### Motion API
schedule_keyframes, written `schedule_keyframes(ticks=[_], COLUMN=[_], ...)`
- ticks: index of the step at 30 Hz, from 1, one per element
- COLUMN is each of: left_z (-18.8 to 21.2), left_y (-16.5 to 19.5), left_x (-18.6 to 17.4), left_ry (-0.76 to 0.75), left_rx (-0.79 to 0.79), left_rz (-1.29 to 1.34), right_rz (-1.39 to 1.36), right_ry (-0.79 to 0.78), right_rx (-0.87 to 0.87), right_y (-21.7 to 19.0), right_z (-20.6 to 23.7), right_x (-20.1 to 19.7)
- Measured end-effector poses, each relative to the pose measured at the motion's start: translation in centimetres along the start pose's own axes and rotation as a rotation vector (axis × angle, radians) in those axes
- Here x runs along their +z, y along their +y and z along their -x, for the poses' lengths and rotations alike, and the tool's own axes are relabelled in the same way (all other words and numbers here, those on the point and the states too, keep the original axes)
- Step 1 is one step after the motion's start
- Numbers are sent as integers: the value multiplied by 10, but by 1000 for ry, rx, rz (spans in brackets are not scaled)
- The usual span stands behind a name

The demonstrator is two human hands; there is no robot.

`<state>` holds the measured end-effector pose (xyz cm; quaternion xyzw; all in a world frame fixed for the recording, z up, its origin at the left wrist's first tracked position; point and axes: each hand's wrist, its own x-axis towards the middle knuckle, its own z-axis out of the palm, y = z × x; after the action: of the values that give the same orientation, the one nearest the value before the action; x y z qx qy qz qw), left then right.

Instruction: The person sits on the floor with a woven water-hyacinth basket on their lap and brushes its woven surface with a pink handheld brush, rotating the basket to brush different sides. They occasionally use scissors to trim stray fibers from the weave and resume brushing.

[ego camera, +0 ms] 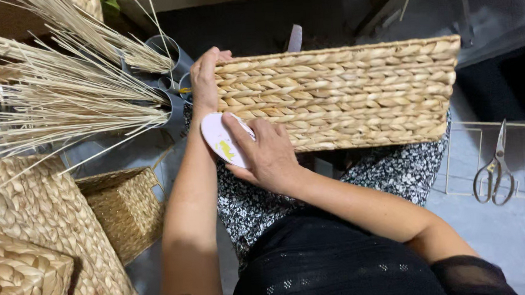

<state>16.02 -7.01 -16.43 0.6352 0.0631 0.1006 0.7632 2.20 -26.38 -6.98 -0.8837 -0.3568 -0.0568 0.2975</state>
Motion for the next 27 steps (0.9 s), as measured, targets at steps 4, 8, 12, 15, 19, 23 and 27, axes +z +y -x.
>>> schedule_keyframes(ticks=[4,8,12,15,19,23,27], left_z=[1,8,10,8,7,6,5], left_y=[1,7,13,13,9,3,3], left_x=[2,2,6,9,7,5,2], left_ry=[21,2,6,13,23,51,3], left_rx=[-7,5,-7,-12,-21,-45,48], left_rz=[-4,-4,4,31,40,22,55], right_rz=[116,305,426,470,397,250,140], right_ry=[34,64,236,336,363,206,19], right_rx=[13,187,292,466,335,164,74], right_y=[23,72,118,129,119,73,28], right_z=[21,77,131,154,137,84,34], right_x=[-9,-38,-84,-97,-75,-31,-4])
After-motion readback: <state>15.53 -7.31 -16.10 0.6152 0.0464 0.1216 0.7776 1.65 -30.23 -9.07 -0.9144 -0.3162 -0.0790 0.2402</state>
